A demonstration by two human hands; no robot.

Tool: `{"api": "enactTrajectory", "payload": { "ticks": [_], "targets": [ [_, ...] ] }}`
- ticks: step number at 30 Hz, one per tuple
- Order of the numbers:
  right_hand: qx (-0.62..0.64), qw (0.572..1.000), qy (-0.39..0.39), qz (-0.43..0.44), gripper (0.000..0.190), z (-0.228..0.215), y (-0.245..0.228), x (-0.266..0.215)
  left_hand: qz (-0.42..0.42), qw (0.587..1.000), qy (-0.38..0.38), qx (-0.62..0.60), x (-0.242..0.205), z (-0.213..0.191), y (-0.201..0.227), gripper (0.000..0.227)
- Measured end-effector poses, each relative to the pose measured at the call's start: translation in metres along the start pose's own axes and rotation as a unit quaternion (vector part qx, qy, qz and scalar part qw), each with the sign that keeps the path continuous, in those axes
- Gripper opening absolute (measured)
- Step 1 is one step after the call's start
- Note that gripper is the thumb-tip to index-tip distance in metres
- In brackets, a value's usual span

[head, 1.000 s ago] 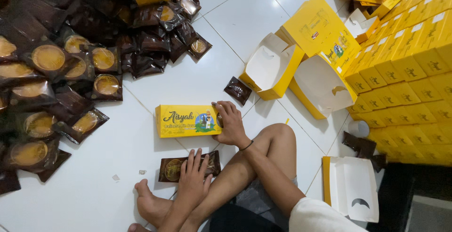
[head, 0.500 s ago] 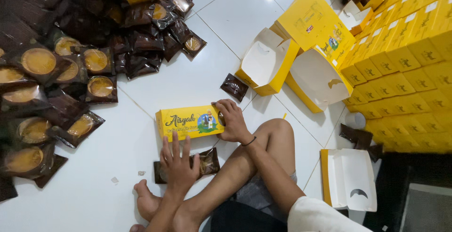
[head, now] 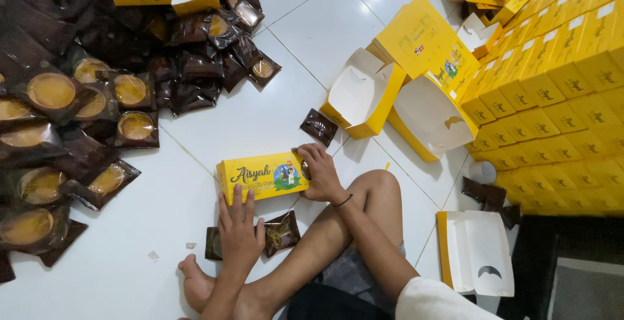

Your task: The person sits on the floor and packs individually wrapped snacks into yellow cardboard boxes. They pick up snacks from a pile, place them into the boxes, and close the boxes.

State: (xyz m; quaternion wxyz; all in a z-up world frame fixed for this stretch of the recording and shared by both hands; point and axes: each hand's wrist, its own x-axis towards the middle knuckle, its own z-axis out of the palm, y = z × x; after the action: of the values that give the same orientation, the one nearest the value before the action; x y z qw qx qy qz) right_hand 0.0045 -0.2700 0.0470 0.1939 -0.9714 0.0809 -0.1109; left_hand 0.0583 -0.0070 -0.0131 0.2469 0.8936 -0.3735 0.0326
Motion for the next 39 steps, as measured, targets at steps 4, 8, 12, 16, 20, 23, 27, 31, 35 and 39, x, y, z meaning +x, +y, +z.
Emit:
{"api": "enactTrajectory", "payload": {
  "ticks": [4,8,12,16,20,23,27,31,35,39],
  "targets": [
    [0.008,1.000,-0.002,0.003,0.081,0.000,-0.001,-0.001,-0.007,1.000,-0.006,-0.009,-0.002,0.002,0.000,0.081],
    [0.003,1.000,-0.005,0.006,0.081,-0.001,-0.005,-0.001,-0.004,1.000,-0.005,-0.013,-0.002,0.000,-0.001,0.080],
    [0.006,1.000,0.003,-0.001,0.080,0.001,-0.003,-0.002,0.000,1.000,-0.001,-0.003,-0.003,-0.001,-0.001,0.083],
    [0.012,1.000,-0.020,0.018,0.085,0.002,0.000,-0.004,-0.019,0.998,-0.025,-0.055,-0.003,-0.002,0.001,0.082],
    [0.020,1.000,-0.007,-0.004,0.088,0.006,0.003,-0.003,-0.023,0.997,-0.024,-0.073,-0.007,0.003,-0.001,0.086],
    [0.025,0.999,0.030,-0.014,0.090,0.009,0.014,-0.005,-0.028,0.991,-0.064,-0.110,-0.002,0.004,0.006,0.082],
    [0.003,0.999,0.002,-0.036,0.103,0.022,0.024,-0.009,-0.079,0.975,-0.046,-0.202,0.002,-0.029,0.015,0.081],
    [-0.004,1.000,-0.002,0.003,0.106,0.022,-0.002,-0.015,-0.279,0.814,0.086,-0.503,0.007,-0.050,0.012,0.098],
    [0.177,0.982,0.007,-0.071,0.092,-0.007,-0.075,-0.008,-0.460,0.608,0.228,-0.606,0.014,-0.042,-0.015,0.068],
    [0.425,0.891,0.031,0.158,0.090,0.016,-0.085,-0.021,-0.410,0.624,0.271,-0.607,0.017,-0.088,-0.035,0.062]
  ]
}}
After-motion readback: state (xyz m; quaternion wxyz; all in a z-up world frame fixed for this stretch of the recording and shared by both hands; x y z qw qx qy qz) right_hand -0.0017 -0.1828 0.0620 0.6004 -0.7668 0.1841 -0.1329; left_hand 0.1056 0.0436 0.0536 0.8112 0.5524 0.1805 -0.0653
